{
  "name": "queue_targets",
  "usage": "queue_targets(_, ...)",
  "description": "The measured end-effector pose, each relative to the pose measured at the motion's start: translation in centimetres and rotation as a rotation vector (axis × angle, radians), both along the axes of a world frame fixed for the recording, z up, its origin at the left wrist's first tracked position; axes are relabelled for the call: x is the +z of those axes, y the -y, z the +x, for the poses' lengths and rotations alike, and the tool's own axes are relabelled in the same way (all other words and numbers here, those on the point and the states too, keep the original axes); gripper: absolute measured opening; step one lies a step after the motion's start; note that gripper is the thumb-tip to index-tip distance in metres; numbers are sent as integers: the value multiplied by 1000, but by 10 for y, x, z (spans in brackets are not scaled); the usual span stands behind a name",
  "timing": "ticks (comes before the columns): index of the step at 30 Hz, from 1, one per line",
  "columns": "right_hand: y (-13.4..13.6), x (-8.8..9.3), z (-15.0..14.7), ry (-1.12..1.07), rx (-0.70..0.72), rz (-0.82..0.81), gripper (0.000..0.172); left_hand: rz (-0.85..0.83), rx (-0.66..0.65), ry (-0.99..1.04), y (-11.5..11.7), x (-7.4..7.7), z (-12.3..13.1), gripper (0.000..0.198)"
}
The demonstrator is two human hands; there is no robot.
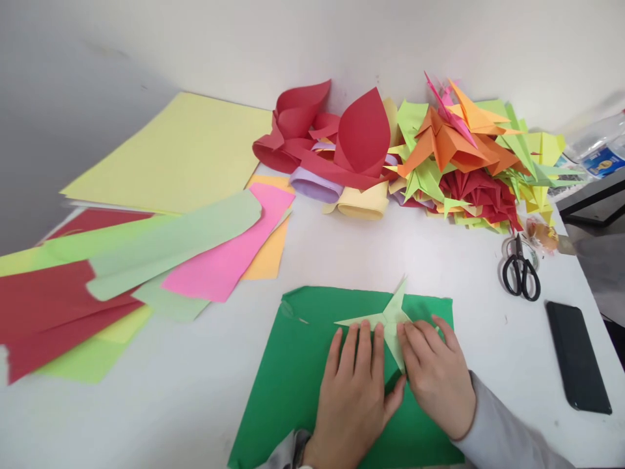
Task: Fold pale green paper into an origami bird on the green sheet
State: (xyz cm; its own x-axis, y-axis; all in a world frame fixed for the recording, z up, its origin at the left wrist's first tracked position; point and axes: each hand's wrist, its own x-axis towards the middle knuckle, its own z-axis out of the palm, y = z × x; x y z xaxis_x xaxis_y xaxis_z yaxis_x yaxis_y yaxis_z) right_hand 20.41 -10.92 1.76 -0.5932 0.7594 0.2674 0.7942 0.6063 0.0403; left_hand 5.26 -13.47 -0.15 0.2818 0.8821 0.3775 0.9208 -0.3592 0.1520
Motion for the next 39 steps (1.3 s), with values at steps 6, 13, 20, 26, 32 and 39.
queue_targets(6, 3, 0, 1, -16, -43, -48, 38, 39, 10, -38, 0, 3, 2, 49)
queue_targets(13, 5, 2, -7, 34, -91, -59, 38, 44, 15, -53, 4, 3, 1, 51)
queue_targets(20, 5, 0, -6, 45, -87, -72, 34, -23, 79, -35, 5, 4, -11, 55)
queue_targets(26, 6, -2, -6, 27, -87, -60, 34, -4, 99, -50, 6, 0, -19, 53)
queue_targets(32, 7, -3, -6, 22, -100, -72, 33, -3, 33, -137, 7, -3, -23, 59)
queue_targets(39, 7, -2, -5, 13, -92, -69, 32, 19, 37, -183, 5, -3, -25, 69)
